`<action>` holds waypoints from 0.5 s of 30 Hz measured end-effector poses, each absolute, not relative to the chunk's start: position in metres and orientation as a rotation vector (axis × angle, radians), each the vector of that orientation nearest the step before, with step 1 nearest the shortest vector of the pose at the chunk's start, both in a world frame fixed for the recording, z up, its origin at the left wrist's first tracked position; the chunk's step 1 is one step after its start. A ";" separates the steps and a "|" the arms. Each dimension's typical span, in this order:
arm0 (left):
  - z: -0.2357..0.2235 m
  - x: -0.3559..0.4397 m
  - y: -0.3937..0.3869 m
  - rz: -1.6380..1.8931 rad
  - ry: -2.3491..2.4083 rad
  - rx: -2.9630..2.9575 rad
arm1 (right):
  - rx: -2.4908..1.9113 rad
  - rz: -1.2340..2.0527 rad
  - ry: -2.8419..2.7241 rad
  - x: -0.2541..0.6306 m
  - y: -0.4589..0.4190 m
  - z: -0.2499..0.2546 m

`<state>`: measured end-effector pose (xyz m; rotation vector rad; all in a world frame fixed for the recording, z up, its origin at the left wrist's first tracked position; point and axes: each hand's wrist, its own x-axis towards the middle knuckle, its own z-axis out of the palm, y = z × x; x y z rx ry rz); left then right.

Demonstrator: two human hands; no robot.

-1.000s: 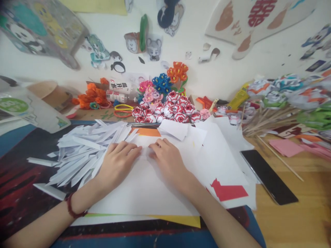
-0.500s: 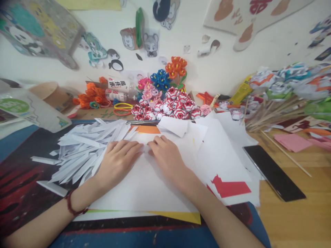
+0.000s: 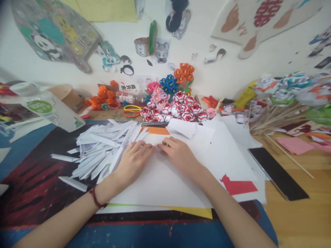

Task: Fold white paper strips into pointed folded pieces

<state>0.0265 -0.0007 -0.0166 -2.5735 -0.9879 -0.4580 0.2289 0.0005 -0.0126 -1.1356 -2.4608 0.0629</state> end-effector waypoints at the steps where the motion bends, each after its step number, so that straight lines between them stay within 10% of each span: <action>1: -0.017 0.026 -0.001 -0.453 -0.976 -2.587 | -1.132 0.045 -2.467 0.229 0.000 -0.013; 15: -0.017 0.027 -0.001 -0.371 -0.901 -2.652 | -1.024 -0.400 -2.608 0.229 -0.001 -0.013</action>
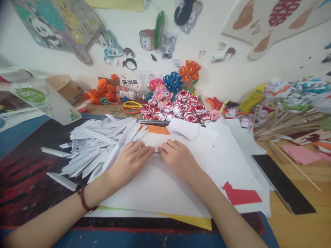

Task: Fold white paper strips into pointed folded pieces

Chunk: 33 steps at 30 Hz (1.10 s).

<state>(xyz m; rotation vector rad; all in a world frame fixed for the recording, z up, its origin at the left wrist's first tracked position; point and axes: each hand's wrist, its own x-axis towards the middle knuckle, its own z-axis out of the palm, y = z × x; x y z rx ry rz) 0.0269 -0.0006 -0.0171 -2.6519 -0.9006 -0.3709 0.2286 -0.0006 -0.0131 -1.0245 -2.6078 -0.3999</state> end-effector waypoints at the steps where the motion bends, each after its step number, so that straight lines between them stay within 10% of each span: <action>1: -0.017 0.027 0.000 -0.370 -0.904 -2.652 | -1.017 -0.411 -2.614 0.228 -0.001 -0.013; 33: -0.018 0.028 -0.005 -0.288 -0.869 -2.602 | -1.134 -0.501 -2.673 0.225 -0.008 -0.011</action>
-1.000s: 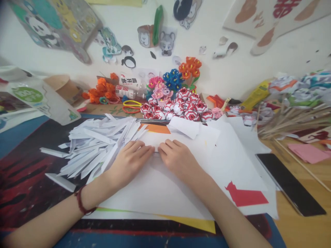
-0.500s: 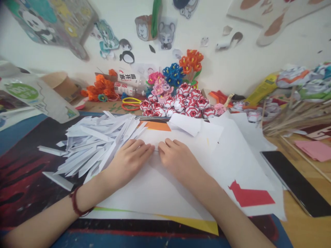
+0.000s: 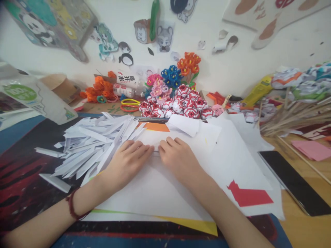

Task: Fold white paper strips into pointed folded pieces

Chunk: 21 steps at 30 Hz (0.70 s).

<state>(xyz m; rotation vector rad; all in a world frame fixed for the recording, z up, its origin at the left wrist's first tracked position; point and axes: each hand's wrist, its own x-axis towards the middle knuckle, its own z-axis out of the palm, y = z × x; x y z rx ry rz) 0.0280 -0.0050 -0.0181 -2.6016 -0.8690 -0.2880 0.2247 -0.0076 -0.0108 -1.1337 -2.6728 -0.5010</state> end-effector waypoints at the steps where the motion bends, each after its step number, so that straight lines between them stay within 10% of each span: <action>1: -0.018 0.028 -0.005 -0.283 -0.861 -2.598 | -1.116 -0.505 -2.675 0.223 -0.009 -0.011; 21: -0.016 0.029 -0.008 -0.247 -0.869 -2.583 | -1.350 -0.402 -2.601 0.221 -0.017 -0.008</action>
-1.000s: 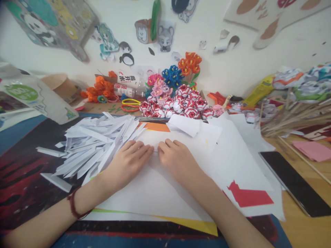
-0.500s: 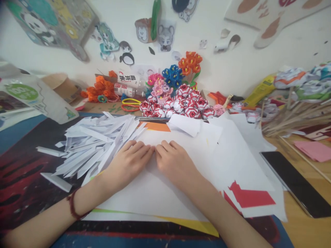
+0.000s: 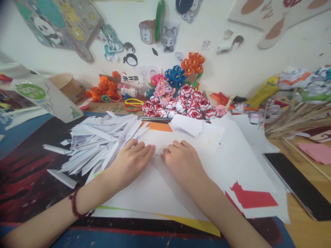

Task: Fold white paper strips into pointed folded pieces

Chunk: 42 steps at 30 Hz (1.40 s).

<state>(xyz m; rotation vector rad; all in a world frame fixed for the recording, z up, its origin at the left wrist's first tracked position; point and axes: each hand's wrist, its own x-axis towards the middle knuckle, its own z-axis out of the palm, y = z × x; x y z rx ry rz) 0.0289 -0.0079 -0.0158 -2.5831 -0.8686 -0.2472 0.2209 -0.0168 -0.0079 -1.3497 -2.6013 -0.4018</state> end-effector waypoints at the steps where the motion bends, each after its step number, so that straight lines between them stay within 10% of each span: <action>1: -0.016 0.029 -0.007 -0.255 -0.874 -2.590 | -1.358 -0.392 -2.600 0.221 -0.017 -0.008; 33: -0.024 0.032 0.000 -0.527 -1.249 -2.669 | -1.493 0.526 -2.027 0.220 -0.004 -0.022; 42: -0.025 0.029 0.000 -0.529 -1.172 -2.644 | -1.344 0.313 -2.197 0.217 -0.008 -0.019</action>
